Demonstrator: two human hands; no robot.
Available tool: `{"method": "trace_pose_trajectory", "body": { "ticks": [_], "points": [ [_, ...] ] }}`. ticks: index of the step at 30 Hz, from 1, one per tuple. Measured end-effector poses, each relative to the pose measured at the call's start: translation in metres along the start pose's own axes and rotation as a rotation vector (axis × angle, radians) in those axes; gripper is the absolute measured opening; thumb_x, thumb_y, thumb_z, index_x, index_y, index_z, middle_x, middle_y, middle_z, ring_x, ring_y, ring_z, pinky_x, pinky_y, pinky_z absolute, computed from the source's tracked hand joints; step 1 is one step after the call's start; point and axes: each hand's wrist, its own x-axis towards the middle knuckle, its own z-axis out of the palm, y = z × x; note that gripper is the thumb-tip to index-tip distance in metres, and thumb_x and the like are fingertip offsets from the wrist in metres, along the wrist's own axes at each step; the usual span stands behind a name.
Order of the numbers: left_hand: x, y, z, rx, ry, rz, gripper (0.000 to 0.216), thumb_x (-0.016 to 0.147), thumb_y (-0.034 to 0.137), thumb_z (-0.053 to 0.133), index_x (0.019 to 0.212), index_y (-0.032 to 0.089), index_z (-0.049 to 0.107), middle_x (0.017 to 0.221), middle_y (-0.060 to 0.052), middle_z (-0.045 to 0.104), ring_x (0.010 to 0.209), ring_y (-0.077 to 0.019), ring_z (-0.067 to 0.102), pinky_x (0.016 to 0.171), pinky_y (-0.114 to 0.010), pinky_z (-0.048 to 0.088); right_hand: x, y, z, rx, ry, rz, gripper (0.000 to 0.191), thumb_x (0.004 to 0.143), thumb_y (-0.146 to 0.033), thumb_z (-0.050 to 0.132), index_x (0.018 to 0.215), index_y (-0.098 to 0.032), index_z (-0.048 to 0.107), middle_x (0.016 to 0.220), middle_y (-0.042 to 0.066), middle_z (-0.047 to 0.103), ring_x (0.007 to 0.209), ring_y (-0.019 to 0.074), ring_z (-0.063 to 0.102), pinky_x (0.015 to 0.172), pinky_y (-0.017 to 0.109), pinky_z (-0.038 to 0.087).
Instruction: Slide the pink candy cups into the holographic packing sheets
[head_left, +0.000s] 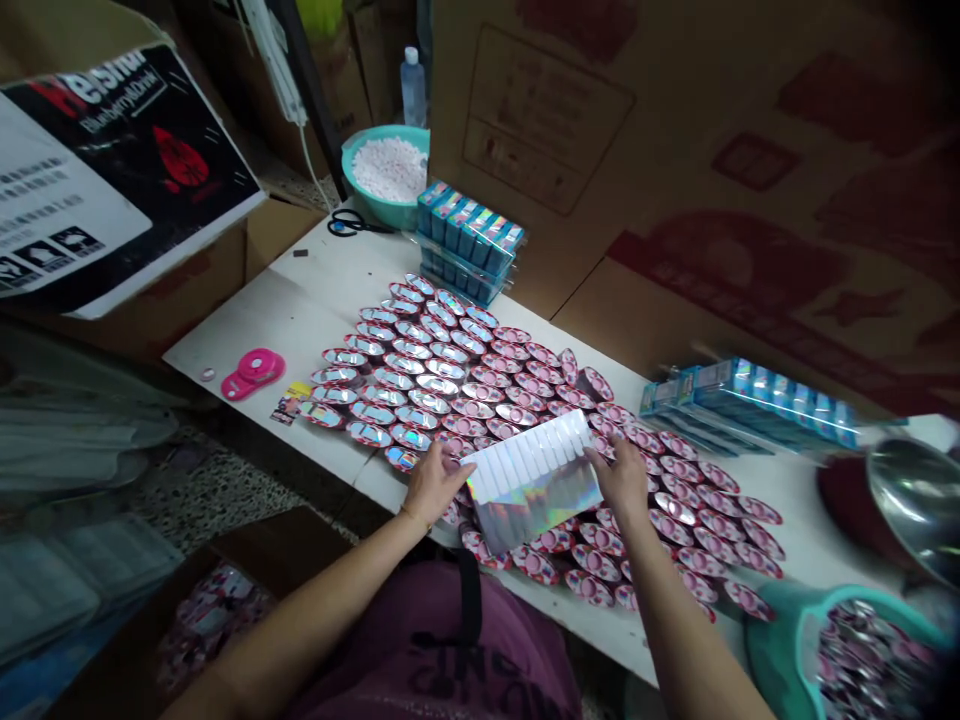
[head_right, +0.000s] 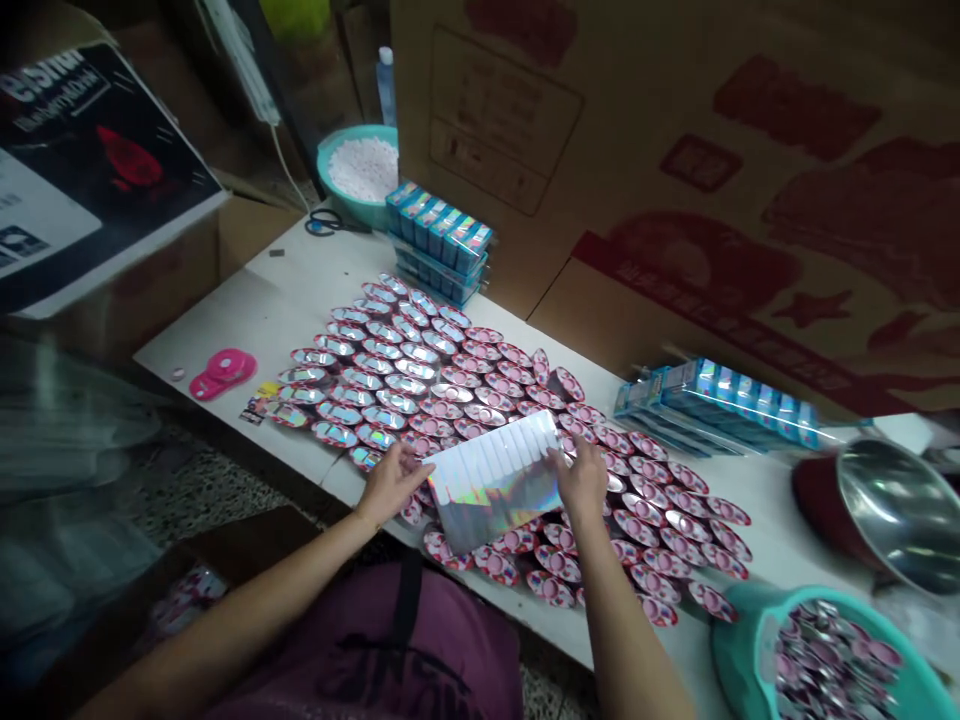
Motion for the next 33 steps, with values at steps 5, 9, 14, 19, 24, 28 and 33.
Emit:
{"method": "trace_pose_trajectory", "body": {
  "ticks": [5,9,14,19,24,28,33],
  "points": [
    [-0.03,-0.025,0.025,-0.112,-0.089,-0.246,0.036,0.059,0.027,0.067,0.089,0.019,0.05,0.055,0.006,0.051,0.05,-0.0103,0.05,0.051,-0.02,0.036,0.013,0.045,0.0,0.128,-0.234,0.055,0.034,0.062,-0.051,0.058,0.068,-0.018,0.059,0.071,0.004,0.057,0.064,0.017,0.049,0.064,0.031,0.039],
    [-0.029,-0.005,0.028,-0.341,0.015,-0.236,0.051,0.063,0.024,0.062,0.11,0.019,0.043,0.054,0.007,0.051,0.048,-0.0084,0.048,0.05,-0.019,0.035,0.003,0.036,-0.015,0.545,-0.296,0.275,0.032,0.061,-0.049,0.063,0.067,-0.019,0.052,0.052,-0.004,0.048,0.047,0.0109,0.042,0.048,0.024,0.033],
    [-0.021,0.039,0.0,-0.38,0.075,0.012,0.041,0.071,0.029,0.056,0.111,0.019,0.05,0.065,0.003,0.055,0.058,-0.0081,0.048,0.058,-0.019,0.038,-0.001,0.009,-0.029,0.873,-0.127,0.376,0.038,0.058,-0.041,0.069,0.086,-0.019,0.056,0.058,-0.003,0.056,0.048,0.0098,0.048,0.046,0.021,0.036],
    [-0.021,0.055,-0.033,-0.218,-0.111,0.089,0.035,0.058,0.026,0.07,0.092,0.018,0.066,0.088,-0.003,0.062,0.077,-0.0137,0.054,0.07,-0.023,0.042,-0.01,-0.013,-0.04,0.903,-0.231,0.356,0.045,0.056,-0.036,0.072,0.097,-0.019,0.063,0.083,0.004,0.064,0.065,0.0136,0.056,0.055,0.024,0.043],
    [-0.023,0.063,-0.054,-0.217,-0.126,0.14,0.041,0.062,0.026,0.068,0.103,0.02,0.063,0.097,-0.003,0.063,0.088,-0.0168,0.056,0.078,-0.025,0.043,-0.023,-0.022,-0.06,0.857,-0.357,0.314,0.053,0.052,-0.033,0.076,0.102,-0.022,0.064,0.089,0.005,0.065,0.072,0.0168,0.057,0.061,0.027,0.046],
    [-0.032,0.077,-0.064,-0.12,-0.065,0.18,0.03,0.064,0.029,0.066,0.092,0.018,0.067,0.086,-0.004,0.065,0.075,-0.0154,0.056,0.069,-0.025,0.044,-0.032,-0.025,-0.073,0.794,-0.314,0.225,0.046,0.051,-0.036,0.076,0.094,-0.023,0.068,0.097,0.006,0.064,0.086,0.0218,0.057,0.07,0.032,0.047],
    [-0.05,0.097,-0.074,0.011,0.066,0.369,0.012,0.067,0.027,0.063,0.077,0.02,0.068,0.078,-0.004,0.064,0.074,-0.0166,0.056,0.073,-0.028,0.043,-0.039,-0.025,-0.095,0.576,-0.303,0.0,0.038,0.059,-0.046,0.07,0.091,-0.025,0.069,0.092,0.008,0.065,0.087,0.0244,0.058,0.076,0.036,0.046]
  ]
}}
